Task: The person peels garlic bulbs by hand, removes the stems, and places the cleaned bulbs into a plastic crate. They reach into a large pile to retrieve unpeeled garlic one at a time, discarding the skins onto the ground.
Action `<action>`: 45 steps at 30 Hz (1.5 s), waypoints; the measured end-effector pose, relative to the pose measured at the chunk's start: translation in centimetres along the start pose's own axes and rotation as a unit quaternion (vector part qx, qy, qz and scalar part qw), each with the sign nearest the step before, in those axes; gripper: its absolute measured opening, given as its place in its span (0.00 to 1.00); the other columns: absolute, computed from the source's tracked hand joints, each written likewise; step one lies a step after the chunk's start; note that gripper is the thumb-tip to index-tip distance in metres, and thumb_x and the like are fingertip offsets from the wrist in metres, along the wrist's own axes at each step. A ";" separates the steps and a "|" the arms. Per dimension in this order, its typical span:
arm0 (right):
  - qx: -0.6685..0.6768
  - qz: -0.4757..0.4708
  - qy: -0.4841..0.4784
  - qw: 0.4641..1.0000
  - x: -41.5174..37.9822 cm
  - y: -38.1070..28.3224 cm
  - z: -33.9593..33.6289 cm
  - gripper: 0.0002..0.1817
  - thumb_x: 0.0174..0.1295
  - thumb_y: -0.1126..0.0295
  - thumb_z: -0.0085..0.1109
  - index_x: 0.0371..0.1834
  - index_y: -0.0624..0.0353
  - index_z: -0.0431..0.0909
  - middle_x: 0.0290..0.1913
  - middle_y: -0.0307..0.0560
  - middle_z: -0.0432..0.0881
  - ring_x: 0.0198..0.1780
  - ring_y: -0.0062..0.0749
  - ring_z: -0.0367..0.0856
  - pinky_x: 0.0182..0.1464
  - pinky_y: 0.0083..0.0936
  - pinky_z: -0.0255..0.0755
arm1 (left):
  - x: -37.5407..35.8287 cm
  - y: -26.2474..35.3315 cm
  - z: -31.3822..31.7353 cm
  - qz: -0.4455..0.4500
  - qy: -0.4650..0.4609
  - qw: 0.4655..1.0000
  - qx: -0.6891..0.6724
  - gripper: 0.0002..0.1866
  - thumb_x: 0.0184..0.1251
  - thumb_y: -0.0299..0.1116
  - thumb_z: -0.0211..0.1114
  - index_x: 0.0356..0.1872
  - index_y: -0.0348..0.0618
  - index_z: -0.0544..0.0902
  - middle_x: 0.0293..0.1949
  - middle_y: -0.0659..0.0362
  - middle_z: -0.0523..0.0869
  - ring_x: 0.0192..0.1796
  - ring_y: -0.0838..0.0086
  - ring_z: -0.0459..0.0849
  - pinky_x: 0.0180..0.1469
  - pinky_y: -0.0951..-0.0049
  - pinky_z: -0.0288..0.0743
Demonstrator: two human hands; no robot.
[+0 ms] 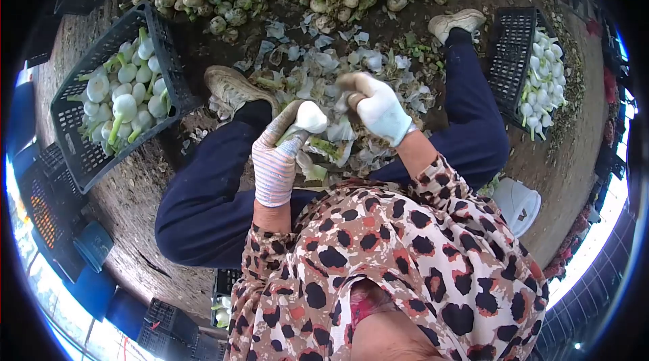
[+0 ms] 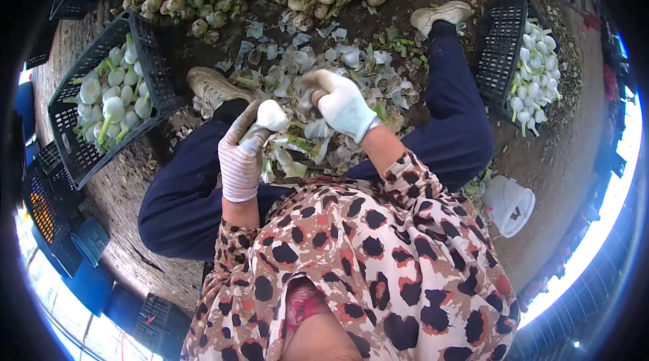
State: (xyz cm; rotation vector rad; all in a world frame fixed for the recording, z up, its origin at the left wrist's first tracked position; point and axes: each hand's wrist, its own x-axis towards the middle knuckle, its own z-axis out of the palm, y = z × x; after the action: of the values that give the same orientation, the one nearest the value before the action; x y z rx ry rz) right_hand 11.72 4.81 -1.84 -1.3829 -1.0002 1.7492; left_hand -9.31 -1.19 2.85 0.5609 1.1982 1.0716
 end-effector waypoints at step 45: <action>0.133 -0.040 -0.174 0.975 -7.1 -6.8 2.2 0.22 0.67 0.70 0.65 0.63 0.66 0.76 0.53 0.42 0.84 0.54 0.24 0.80 0.59 0.23 0.73 | -3.1 -0.5 3.8 0.281 0.018 0.925 0.254 0.36 0.48 0.25 0.81 0.61 0.38 0.76 0.56 0.50 0.82 0.57 0.62 0.83 0.60 0.67 0.77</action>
State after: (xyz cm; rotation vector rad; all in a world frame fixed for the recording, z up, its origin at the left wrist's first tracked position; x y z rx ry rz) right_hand 11.31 1.49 7.70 -0.8750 -0.9425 2.0216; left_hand -5.56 -3.52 5.10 1.3554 1.3944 1.2467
